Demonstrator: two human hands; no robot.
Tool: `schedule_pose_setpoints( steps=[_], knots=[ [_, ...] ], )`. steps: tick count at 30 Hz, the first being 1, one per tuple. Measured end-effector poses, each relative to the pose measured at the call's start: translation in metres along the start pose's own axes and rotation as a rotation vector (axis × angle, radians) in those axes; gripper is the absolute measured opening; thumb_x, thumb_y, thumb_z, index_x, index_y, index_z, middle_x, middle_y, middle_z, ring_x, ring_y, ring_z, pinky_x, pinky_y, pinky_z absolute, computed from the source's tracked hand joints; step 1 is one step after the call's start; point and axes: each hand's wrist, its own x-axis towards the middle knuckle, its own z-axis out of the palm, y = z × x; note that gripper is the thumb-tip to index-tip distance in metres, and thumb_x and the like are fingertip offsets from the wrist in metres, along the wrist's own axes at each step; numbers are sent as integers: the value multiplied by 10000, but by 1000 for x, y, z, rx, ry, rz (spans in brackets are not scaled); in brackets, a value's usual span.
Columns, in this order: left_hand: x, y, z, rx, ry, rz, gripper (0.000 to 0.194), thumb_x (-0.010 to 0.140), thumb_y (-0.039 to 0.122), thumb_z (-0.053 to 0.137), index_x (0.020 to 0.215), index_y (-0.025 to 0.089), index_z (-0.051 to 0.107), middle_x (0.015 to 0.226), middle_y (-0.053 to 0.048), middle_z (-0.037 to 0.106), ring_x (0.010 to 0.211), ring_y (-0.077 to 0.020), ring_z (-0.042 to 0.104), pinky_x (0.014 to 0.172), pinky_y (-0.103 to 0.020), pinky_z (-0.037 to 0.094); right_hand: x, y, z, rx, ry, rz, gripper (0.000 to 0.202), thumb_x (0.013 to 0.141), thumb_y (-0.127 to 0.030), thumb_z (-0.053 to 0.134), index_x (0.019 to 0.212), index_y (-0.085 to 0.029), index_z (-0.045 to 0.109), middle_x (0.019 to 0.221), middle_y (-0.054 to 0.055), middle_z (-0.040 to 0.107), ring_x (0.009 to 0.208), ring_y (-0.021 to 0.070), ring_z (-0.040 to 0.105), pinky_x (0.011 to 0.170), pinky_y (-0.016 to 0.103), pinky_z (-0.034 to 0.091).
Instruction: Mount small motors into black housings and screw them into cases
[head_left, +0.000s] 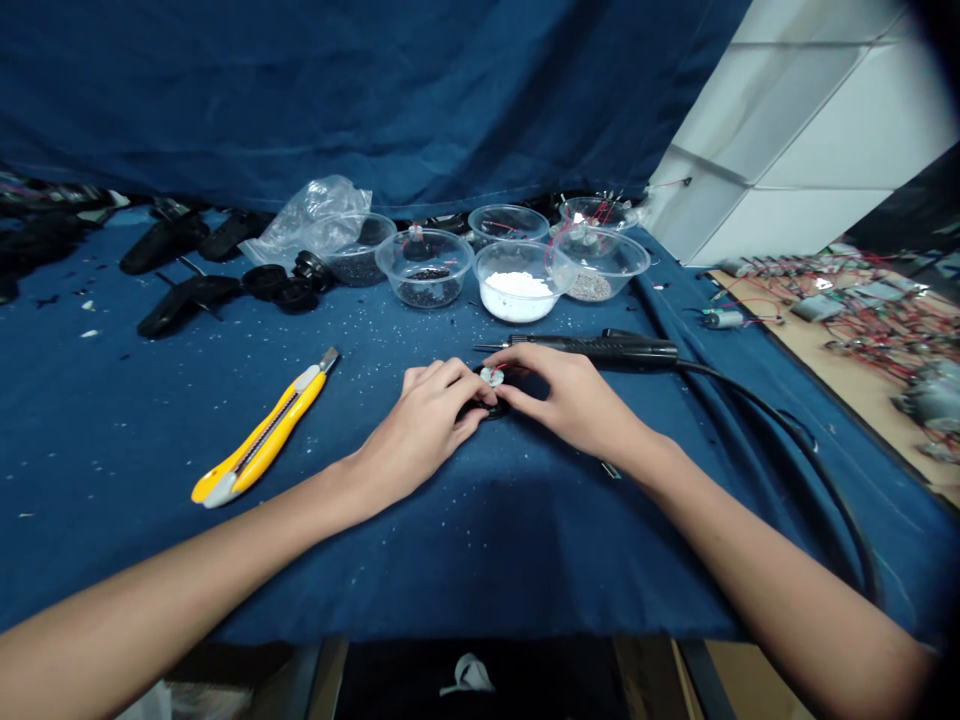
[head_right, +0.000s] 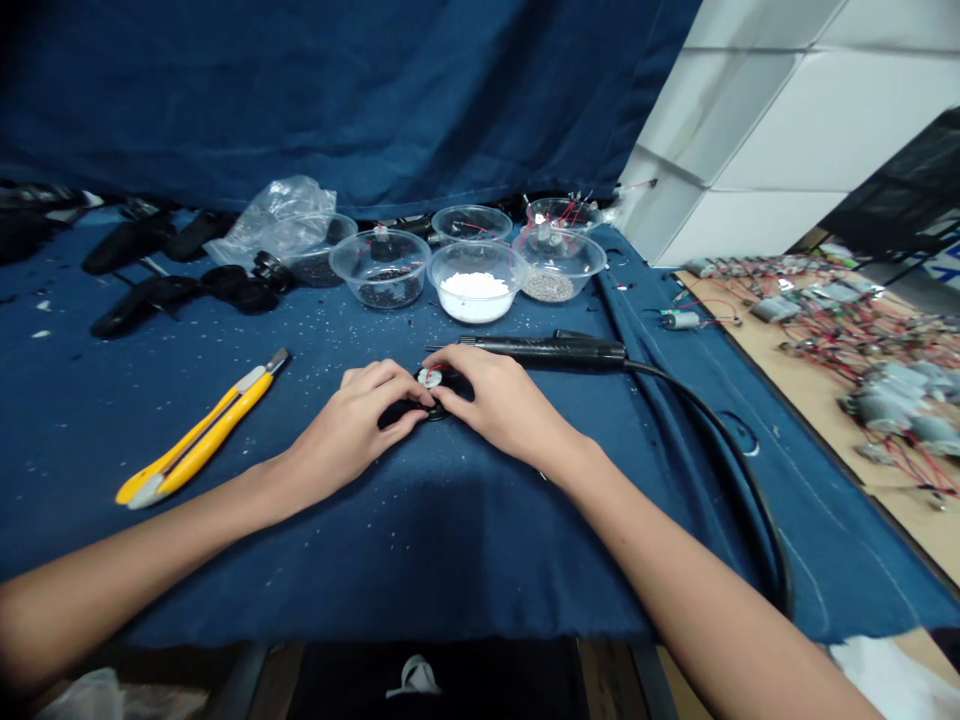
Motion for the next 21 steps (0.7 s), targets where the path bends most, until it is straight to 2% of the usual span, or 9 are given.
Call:
schedule_pose_setpoints(
  steps=[13,21],
  knots=[
    [-2,-5,2,61,-3,86,122,923,187,532,1043,187,557,1031,-48,590,966,-192,520,890,-359,339,-1,0,-1,5,2,5,238,879,-147,577,1108,-204,609,1122,31,662,972,192,638,879,318,496],
    [-1,-5,0,109,-9,116,80,935,204,516,990,181,570,1003,-47,585,961,-187,527,917,-368,332,-1,0,0,3,6,0,235,875,-140,582,1102,-191,614,1111,32,665,976,187,634,880,306,490]
  ],
)
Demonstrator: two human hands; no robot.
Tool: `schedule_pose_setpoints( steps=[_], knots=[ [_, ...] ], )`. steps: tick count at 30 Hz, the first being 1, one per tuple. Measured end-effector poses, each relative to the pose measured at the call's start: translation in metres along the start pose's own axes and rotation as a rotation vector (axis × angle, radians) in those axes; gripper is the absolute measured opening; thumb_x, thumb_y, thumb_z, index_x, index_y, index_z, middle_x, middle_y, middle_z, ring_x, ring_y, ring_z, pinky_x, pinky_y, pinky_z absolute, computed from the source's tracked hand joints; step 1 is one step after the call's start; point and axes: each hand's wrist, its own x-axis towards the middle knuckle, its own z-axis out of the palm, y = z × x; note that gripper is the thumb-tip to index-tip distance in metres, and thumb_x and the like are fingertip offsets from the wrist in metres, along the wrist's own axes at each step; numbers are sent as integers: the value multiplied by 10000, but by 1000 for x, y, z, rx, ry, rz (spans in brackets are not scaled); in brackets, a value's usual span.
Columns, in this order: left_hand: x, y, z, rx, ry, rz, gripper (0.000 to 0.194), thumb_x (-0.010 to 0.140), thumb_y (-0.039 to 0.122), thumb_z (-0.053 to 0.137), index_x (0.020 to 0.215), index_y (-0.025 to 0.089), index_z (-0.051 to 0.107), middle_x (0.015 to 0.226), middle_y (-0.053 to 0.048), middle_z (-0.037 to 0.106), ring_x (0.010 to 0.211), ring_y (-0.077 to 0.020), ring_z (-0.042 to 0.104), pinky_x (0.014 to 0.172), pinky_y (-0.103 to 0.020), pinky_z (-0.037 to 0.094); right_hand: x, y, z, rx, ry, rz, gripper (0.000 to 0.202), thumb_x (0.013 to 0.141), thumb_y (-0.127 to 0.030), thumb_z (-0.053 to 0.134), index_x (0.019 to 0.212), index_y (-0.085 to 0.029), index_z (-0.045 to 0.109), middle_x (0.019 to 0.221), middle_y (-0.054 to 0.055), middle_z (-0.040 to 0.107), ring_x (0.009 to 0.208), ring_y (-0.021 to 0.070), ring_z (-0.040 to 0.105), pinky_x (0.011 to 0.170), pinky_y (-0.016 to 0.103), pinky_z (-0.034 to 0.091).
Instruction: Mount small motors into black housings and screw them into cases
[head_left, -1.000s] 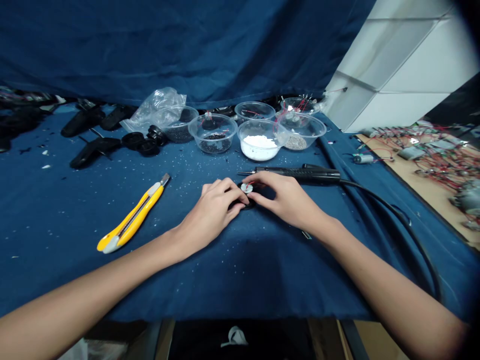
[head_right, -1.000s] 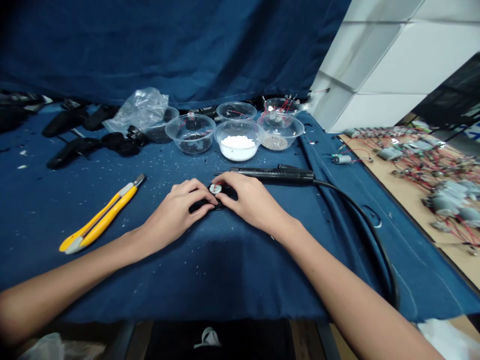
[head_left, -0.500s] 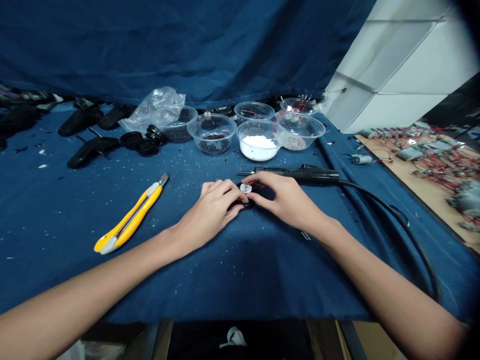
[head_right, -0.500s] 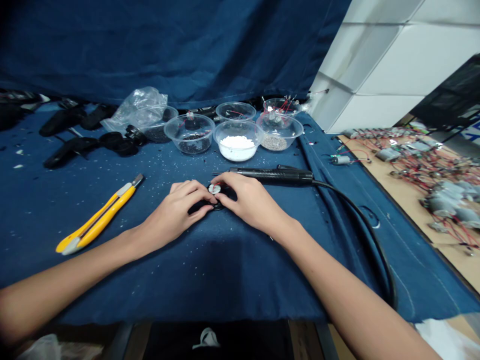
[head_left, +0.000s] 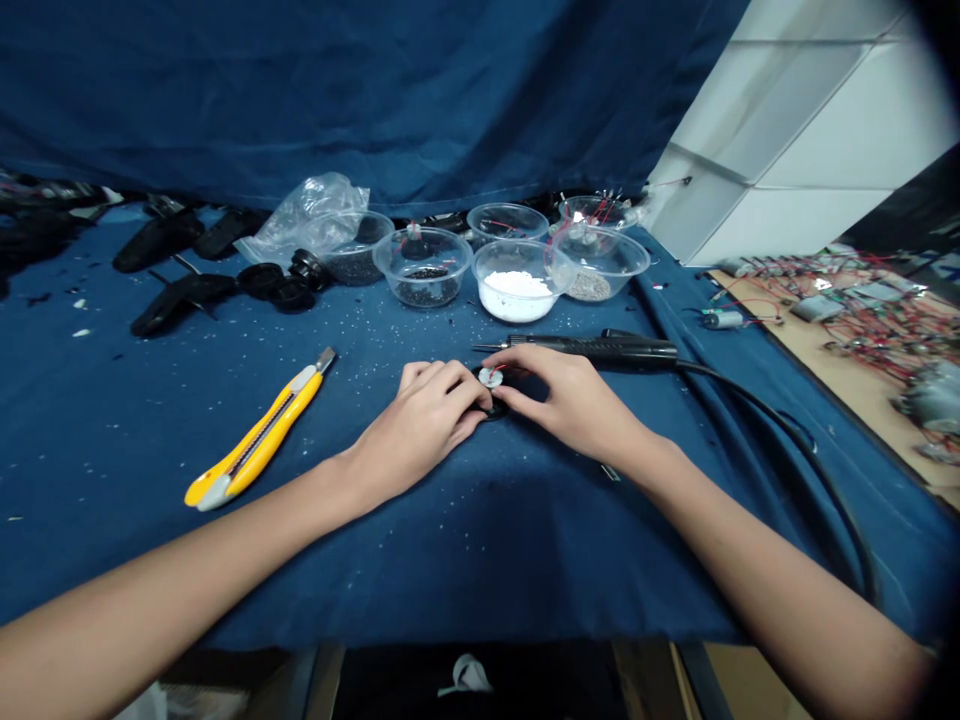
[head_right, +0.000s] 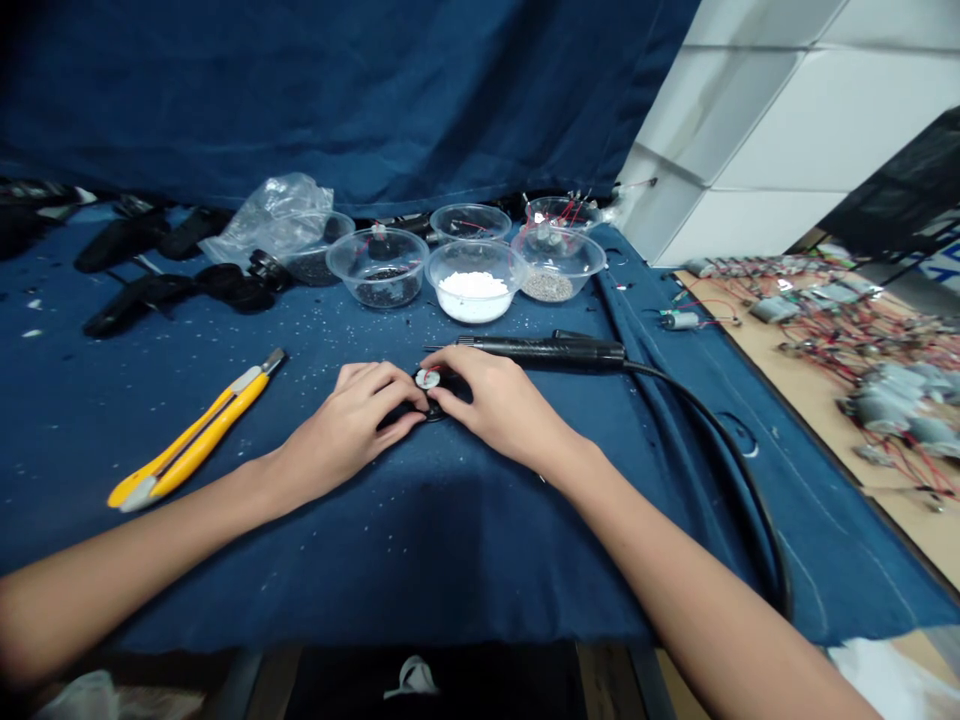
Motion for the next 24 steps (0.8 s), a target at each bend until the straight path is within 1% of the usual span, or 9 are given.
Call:
schedule_pose_setpoints(
  steps=[4,12,14,17,20,24],
  knots=[
    [1,2,-1,30,20,2,131,951,260,496,990,159,569,990,-57,584,943,-191,531,911,-371,355,0,-1,1,4,0,-2,234,875,-141,578,1100,-191,615,1114,36,664,972,189,633,876,316,493],
    [4,5,-3,164,-3,55,199,971,271,442,948,135,586,943,-78,581,916,-205,533,901,-384,397,0,0,0,1,-2,-7,240,874,-134,579,1103,-200,609,1113,28,662,975,183,629,880,316,493],
    [4,5,-6,222,-20,93,205,972,260,430,949,147,599,946,-82,577,932,-212,529,905,-390,406,0,0,0,-1,-3,-11,239,877,-136,577,1104,-203,608,1111,28,662,979,186,627,882,324,494],
    [3,4,-11,299,-31,172,218,968,201,404,945,173,619,947,-82,578,925,-207,530,918,-402,416,1,0,1,5,-7,-9,232,883,-142,570,1104,-204,606,1109,34,662,979,192,629,884,339,500],
    [2,2,-13,351,-46,249,237,963,157,390,973,167,627,948,-90,590,897,-193,543,945,-409,422,0,-1,1,20,-11,-8,242,889,-150,564,1122,-203,601,1122,41,656,1004,195,624,910,353,501],
    [0,-3,-14,320,-70,289,209,965,176,415,995,158,621,974,-97,603,935,-198,557,930,-399,447,-5,0,-11,31,-9,38,386,870,-157,594,1248,-203,532,1220,73,594,1091,202,590,957,374,501]
  ],
)
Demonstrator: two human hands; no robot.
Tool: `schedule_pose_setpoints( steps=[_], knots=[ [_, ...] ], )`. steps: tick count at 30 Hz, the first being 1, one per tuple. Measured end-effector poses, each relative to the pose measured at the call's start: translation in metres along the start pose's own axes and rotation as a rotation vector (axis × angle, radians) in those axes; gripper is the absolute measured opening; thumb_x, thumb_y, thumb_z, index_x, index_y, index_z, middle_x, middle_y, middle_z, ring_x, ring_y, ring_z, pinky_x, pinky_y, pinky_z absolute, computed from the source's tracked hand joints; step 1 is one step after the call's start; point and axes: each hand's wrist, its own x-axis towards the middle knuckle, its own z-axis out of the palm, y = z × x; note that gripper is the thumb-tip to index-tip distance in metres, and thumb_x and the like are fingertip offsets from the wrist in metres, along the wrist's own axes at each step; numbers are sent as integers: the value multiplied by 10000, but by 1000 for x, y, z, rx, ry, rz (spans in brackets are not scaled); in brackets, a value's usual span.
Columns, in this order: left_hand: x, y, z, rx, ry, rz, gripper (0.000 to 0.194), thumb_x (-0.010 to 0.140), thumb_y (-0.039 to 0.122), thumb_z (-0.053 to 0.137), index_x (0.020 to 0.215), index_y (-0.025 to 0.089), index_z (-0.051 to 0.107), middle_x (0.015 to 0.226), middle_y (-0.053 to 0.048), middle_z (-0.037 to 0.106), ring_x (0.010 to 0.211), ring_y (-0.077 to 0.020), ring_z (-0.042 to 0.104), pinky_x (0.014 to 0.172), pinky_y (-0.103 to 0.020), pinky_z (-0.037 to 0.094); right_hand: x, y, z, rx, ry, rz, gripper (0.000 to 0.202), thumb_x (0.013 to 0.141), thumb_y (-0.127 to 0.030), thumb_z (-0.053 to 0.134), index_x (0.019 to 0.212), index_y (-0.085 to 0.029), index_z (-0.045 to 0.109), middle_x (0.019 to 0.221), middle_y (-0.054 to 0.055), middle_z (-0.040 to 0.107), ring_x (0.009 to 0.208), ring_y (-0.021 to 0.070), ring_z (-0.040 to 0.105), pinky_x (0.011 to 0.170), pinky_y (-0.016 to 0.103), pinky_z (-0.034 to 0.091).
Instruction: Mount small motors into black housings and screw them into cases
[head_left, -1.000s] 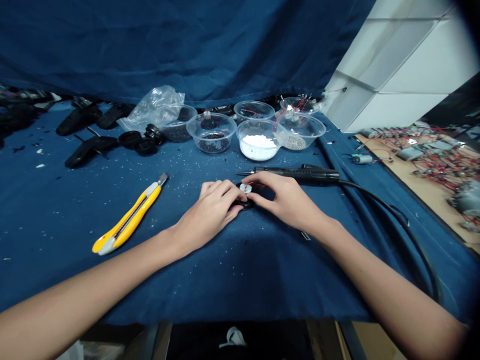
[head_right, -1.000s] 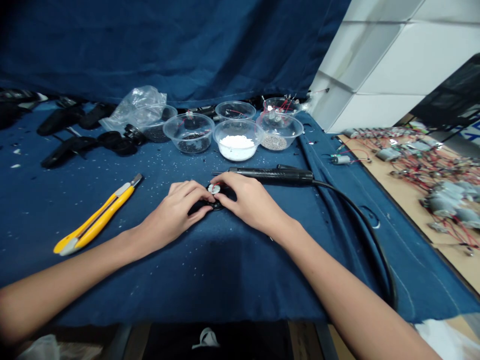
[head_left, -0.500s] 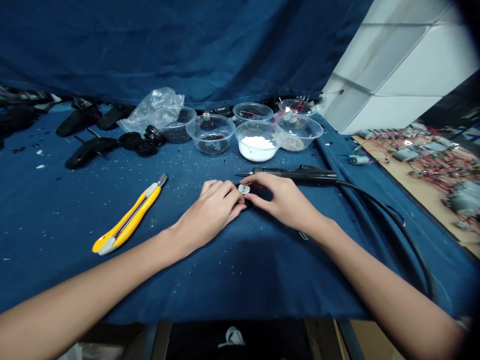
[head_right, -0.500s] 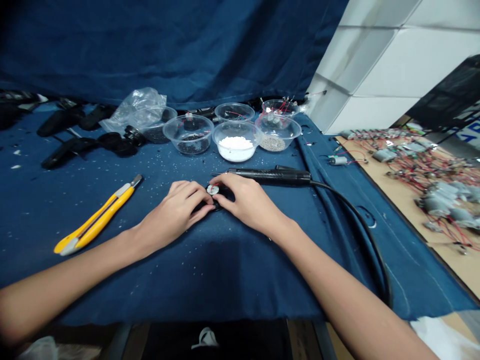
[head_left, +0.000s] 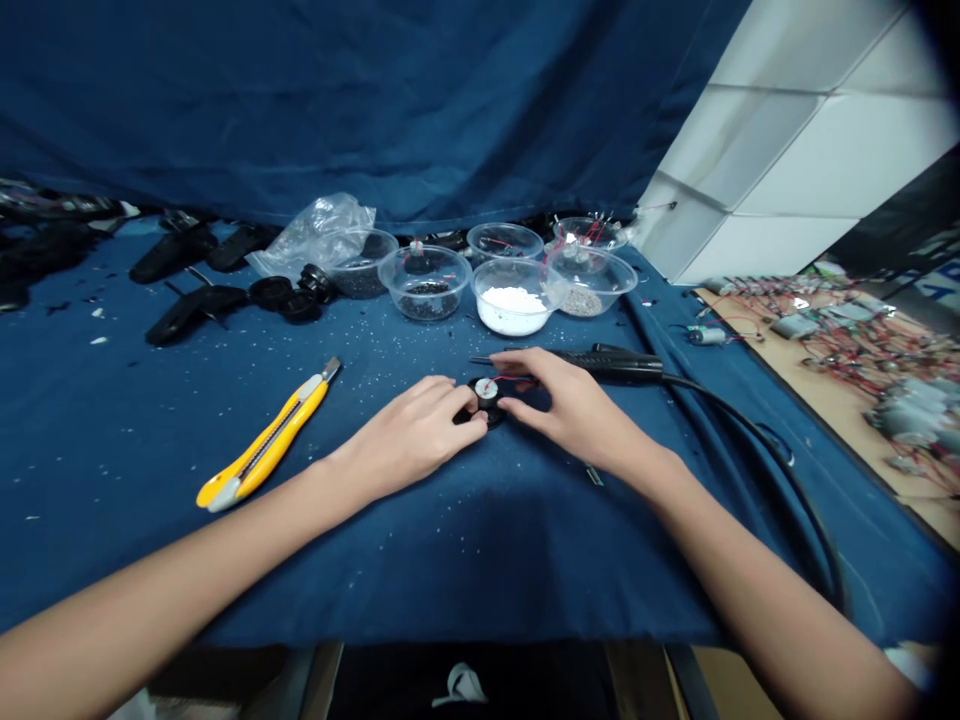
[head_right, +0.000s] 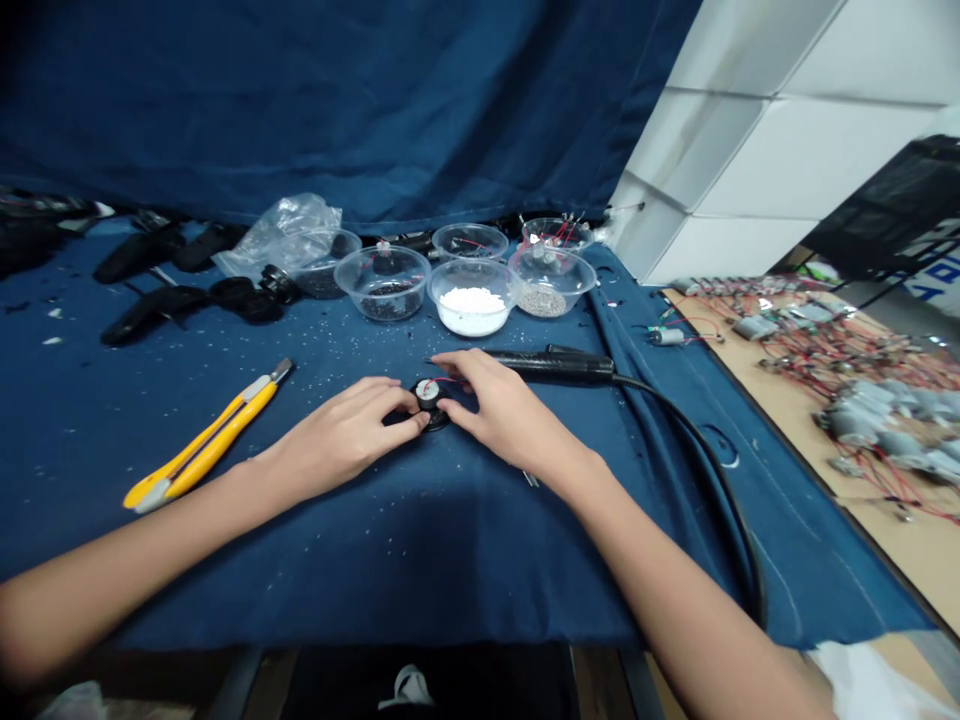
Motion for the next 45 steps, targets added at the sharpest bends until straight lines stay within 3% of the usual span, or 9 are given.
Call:
schedule_pose_setpoints(
  steps=[8,14,19,28,35,41,45],
  knots=[
    [-2,-7,3,-194,71,-65,206,976,215,413,1074,134,574,1004,-89,632,983,-185,594,872,-340,508,-9,7,-28,82,-1,129,329,874,-215,597,1200,-202,552,1082,79,641,934,198,646,855,385,573],
    [-1,-6,5,-222,21,-115,193,965,260,455,1056,139,575,1009,-79,601,934,-180,581,830,-326,509,-8,5,-27,54,-12,141,290,880,-205,590,1169,-204,571,1090,75,641,936,196,642,861,390,565],
    [2,-3,1,-219,-21,-140,223,987,225,384,999,147,593,994,-82,578,913,-173,562,817,-318,487,-7,4,-26,40,-23,161,293,877,-189,595,1169,-199,571,1062,66,646,931,186,637,857,375,557],
    [5,-1,4,-217,68,-148,175,961,186,420,918,131,579,887,-60,596,864,-174,565,833,-330,477,-6,3,-26,26,-25,165,284,880,-185,589,1164,-195,577,1049,65,654,933,187,635,868,373,545],
    [0,-2,1,-85,11,-47,210,964,143,384,973,151,594,988,-68,594,940,-183,547,975,-376,446,-7,5,-26,52,-20,165,268,875,-190,585,1143,-201,580,1049,56,653,911,180,636,847,349,545],
    [-3,-3,4,-79,21,-36,208,957,122,398,1030,165,588,1015,-52,608,953,-161,566,1063,-391,397,-8,7,-28,117,-32,267,279,853,-295,634,1112,-202,592,1065,60,642,832,174,637,756,331,550],
    [-2,-4,6,-102,47,-46,162,962,200,439,999,158,591,997,-53,617,957,-172,576,1026,-391,428,-9,6,-33,199,-131,374,345,824,-404,664,1097,-198,622,1019,51,654,807,173,622,758,334,526]
  ],
)
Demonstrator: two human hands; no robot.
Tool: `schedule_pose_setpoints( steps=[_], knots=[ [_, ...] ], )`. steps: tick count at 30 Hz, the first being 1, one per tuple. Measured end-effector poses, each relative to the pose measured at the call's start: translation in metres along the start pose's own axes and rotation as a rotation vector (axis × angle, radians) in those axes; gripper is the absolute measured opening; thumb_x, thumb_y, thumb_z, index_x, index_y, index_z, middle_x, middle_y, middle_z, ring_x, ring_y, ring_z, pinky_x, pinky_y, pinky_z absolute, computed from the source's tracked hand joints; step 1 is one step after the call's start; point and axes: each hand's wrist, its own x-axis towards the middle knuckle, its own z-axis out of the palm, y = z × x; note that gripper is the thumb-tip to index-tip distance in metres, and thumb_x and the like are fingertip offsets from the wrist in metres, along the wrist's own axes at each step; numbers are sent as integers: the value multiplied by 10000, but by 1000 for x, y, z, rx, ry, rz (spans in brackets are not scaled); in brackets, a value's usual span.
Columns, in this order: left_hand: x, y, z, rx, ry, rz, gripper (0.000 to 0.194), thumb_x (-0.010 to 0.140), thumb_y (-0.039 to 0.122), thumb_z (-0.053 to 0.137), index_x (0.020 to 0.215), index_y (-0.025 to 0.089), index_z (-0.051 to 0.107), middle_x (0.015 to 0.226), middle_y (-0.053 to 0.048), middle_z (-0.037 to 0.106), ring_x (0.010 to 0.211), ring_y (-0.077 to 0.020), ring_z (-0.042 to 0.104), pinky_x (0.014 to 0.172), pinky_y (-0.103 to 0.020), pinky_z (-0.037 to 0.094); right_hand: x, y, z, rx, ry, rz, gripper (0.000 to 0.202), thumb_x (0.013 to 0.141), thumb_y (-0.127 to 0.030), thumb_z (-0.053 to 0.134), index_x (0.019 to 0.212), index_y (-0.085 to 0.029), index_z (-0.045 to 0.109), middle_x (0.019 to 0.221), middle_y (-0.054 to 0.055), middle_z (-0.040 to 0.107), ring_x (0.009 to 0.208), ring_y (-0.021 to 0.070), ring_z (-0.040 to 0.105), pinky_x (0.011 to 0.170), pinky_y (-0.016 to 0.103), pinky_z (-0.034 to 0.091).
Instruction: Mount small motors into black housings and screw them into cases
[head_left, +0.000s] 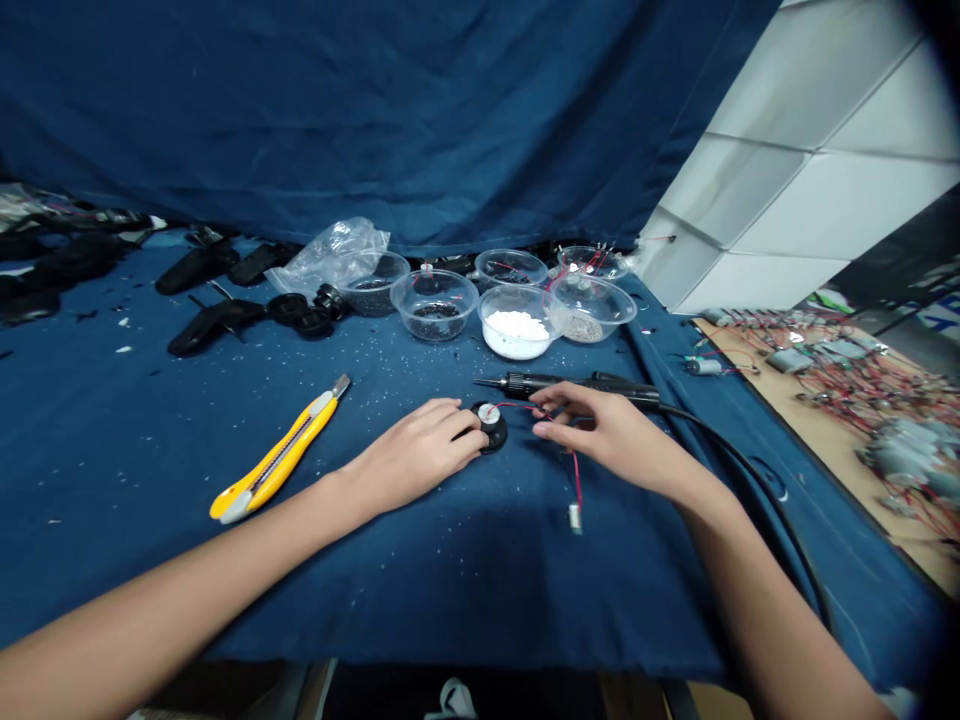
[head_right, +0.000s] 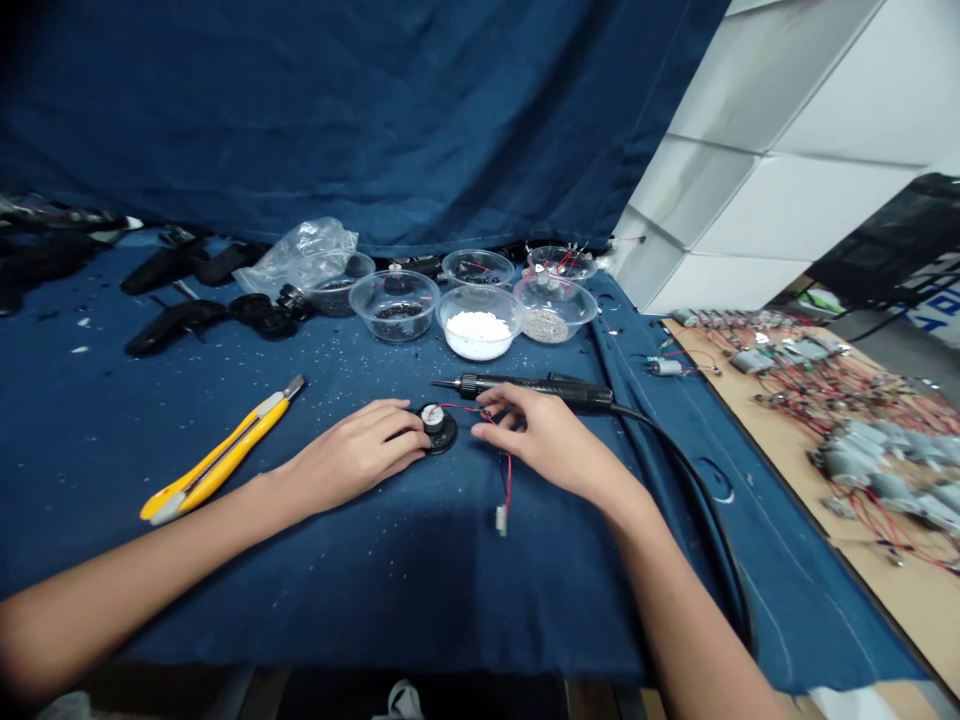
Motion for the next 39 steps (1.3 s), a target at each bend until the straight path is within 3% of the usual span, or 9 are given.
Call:
schedule_pose_setpoints(
  steps=[6,10,15,21,24,28,31,35,39],
  knots=[
    [2,1,-4,-133,28,-79,196,964,304,465,1024,150,572,977,-52,626,921,-178,586,848,-333,488,1,1,-2,129,-4,-33,316,807,-391,690,1039,-200,591,886,18,603,809,154,572,754,295,489],
    [3,2,-4,-165,1,-123,203,970,324,454,1020,158,560,989,-47,621,912,-179,581,836,-338,471,1,0,2,169,77,-88,250,817,-315,690,954,-222,502,947,7,547,847,144,580,741,271,497],
    [4,3,-5,-215,-4,-181,201,968,342,459,1032,172,545,1000,-35,618,916,-179,579,840,-340,462,1,-4,4,252,44,-94,223,845,-268,654,984,-227,484,882,-16,522,713,106,550,657,242,472],
    [11,8,-11,-320,151,-297,139,958,282,486,1036,176,534,1017,-31,615,914,-153,575,844,-313,450,0,-6,-1,306,31,-87,336,792,-312,732,1069,-209,571,896,-5,526,726,99,476,683,231,438],
    [23,8,-14,-316,202,-298,160,947,275,511,1065,170,536,1020,-40,615,944,-166,566,853,-324,440,-2,-7,-2,322,19,-102,342,799,-310,725,1090,-214,574,897,-3,539,767,107,505,727,237,447],
    [39,6,-13,-310,137,-252,155,932,271,543,1054,178,559,1010,-31,624,926,-175,558,826,-329,422,-3,-9,-2,398,-18,-74,309,813,-301,699,1067,-206,551,944,17,558,828,132,592,803,279,481],
    [45,5,-11,-312,126,-255,101,942,257,522,964,177,579,956,-18,629,890,-169,555,799,-323,406,-2,-9,-1,455,-45,-50,313,830,-306,663,1089,-205,519,986,32,556,751,136,627,719,291,504],
    [49,7,-9,-319,159,-317,98,941,251,523,972,184,587,928,-6,626,870,-160,557,787,-320,395,0,-10,0,380,35,-64,404,790,-328,700,1137,-202,536,949,22,564,657,100,542,610,249,459],
    [50,10,-8,-307,160,-333,89,930,227,535,977,183,596,908,-7,617,857,-160,554,780,-322,392,2,-11,-1,250,171,-25,321,858,-431,604,1039,-165,619,808,24,593,648,122,505,597,258,419]
  ],
)
